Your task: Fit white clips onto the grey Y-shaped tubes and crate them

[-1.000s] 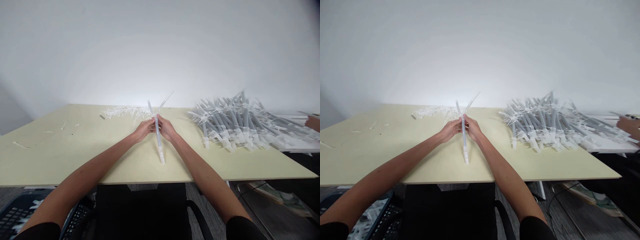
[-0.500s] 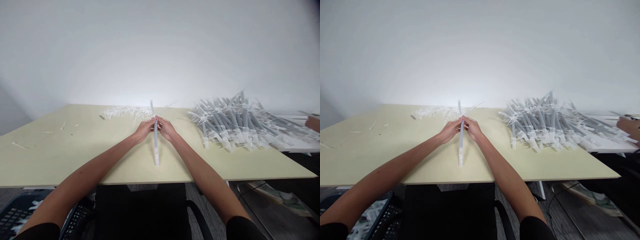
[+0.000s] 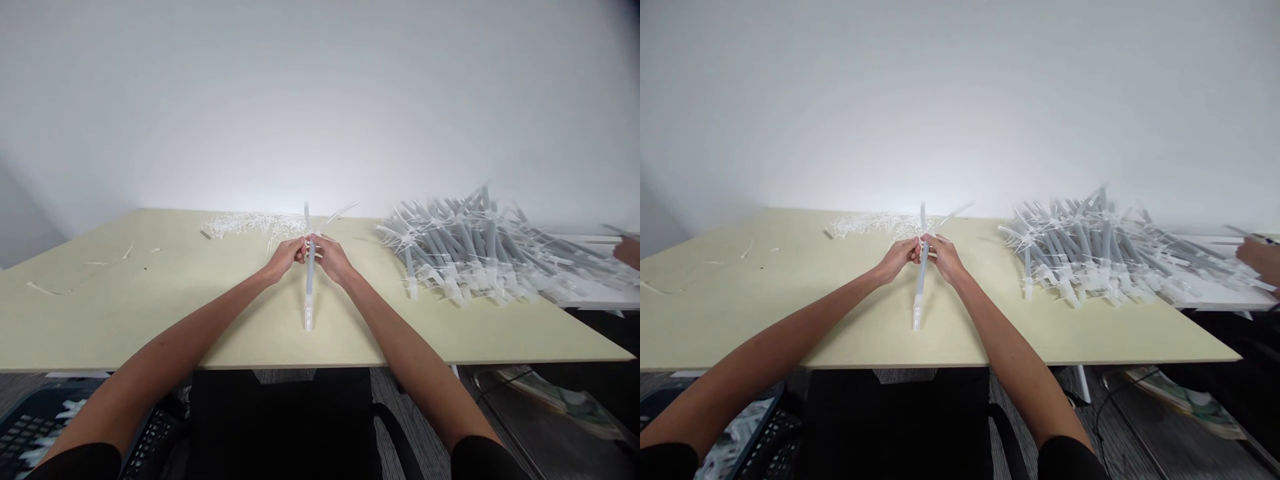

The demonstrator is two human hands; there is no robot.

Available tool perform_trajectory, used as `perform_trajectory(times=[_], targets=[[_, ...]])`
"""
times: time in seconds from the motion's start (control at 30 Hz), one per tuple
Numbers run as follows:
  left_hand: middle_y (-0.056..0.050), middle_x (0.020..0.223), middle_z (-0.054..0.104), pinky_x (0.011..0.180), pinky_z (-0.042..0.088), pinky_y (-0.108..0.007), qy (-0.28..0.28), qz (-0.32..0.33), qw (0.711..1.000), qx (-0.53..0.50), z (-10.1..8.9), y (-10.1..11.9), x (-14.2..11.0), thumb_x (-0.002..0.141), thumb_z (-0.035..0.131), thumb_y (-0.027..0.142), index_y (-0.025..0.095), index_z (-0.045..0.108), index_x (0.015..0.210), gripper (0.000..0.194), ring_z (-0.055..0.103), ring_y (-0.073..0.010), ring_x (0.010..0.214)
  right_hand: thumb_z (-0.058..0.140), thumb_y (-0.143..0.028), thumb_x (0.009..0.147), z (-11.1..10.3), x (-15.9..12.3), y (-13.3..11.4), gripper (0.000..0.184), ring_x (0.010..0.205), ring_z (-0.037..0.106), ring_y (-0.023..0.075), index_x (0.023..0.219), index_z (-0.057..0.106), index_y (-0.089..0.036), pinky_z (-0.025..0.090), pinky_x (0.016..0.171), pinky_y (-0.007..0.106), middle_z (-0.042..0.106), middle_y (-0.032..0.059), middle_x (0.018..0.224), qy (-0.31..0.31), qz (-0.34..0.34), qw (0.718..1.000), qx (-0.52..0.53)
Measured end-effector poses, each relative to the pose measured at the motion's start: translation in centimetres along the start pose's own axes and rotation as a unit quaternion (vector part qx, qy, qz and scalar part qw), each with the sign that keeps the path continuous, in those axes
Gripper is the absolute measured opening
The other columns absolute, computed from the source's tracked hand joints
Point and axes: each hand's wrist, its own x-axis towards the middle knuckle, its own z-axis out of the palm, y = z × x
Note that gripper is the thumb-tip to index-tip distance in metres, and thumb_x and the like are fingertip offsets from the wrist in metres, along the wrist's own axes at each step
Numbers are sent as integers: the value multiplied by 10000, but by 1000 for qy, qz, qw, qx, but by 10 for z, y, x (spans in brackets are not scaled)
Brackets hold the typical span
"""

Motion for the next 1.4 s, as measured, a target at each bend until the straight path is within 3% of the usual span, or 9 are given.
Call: perform_trajectory(times=[0.13, 0.23, 0.37, 0.47, 0.63, 0.8, 1.2, 1.4], targets=[[15, 506, 411, 592, 379, -270, 24, 21, 993, 116, 2, 2, -3, 850, 416, 496, 178, 542, 604, 421, 441, -128, 510, 683, -386, 669, -3, 4, 5, 258, 598, 507, 110, 696, 548, -168, 466, 612, 261, 538, -4, 629, 38, -3, 998, -44], [-4, 554, 494, 598, 337, -271, 55, 76, 967, 239, 5, 4, -7, 865, 396, 460, 192, 537, 581, 416, 456, -144, 538, 668, -389, 666, -6, 8, 12, 258, 577, 480, 97, 665, 537, -167, 465, 596, 255, 508, -19, 613, 79, -24, 992, -95], [-5, 570, 519, 621, 313, -271, 64, 129, 945, 293, 8, 5, -11, 869, 415, 408, 196, 528, 565, 388, 456, -147, 553, 653, -406, 662, -7, 13, 19, 264, 568, 461, 88, 648, 529, -173, 455, 579, 238, 509, -31, 606, 122, -53, 981, -145], [-3, 576, 525, 607, 335, -264, 75, 99, 959, 256, 9, 7, -11, 866, 416, 441, 188, 545, 592, 394, 479, -141, 558, 641, -420, 676, -5, 11, 16, 267, 592, 484, 98, 665, 541, -173, 460, 596, 247, 522, -24, 616, 114, -53, 984, -123], [14, 561, 459, 585, 403, -244, 55, 59, 990, 114, 10, 7, -9, 859, 408, 512, 162, 564, 699, 415, 474, -116, 552, 660, -416, 690, -4, 4, 5, 262, 673, 532, 132, 785, 609, -178, 470, 653, 275, 566, 9, 688, 31, -5, 999, 11], [8, 612, 462, 547, 408, -236, 10, 20, 999, 33, 13, 1, -8, 838, 447, 535, 152, 516, 715, 408, 467, -101, 553, 672, -439, 693, -6, 4, 1, 299, 712, 548, 149, 871, 659, -199, 478, 662, 277, 586, 27, 767, 57, 47, 993, 97], [-37, 718, 555, 638, 406, -260, -97, 6, 995, 25, 18, 9, -15, 827, 483, 499, 115, 640, 822, 414, 510, -131, 678, 590, -488, 754, -5, 4, -2, 317, 484, 446, 83, 886, 618, -201, 418, 473, 243, 554, -6, 712, 49, 93, 980, 168], [-35, 699, 561, 663, 411, -275, -95, 12, 995, 24, 22, 11, -17, 789, 543, 487, 112, 661, 816, 395, 505, -136, 679, 613, -499, 730, -7, 7, 1, 358, 489, 468, 85, 924, 613, -198, 364, 405, 236, 563, -7, 709, 42, 97, 982, 158]])
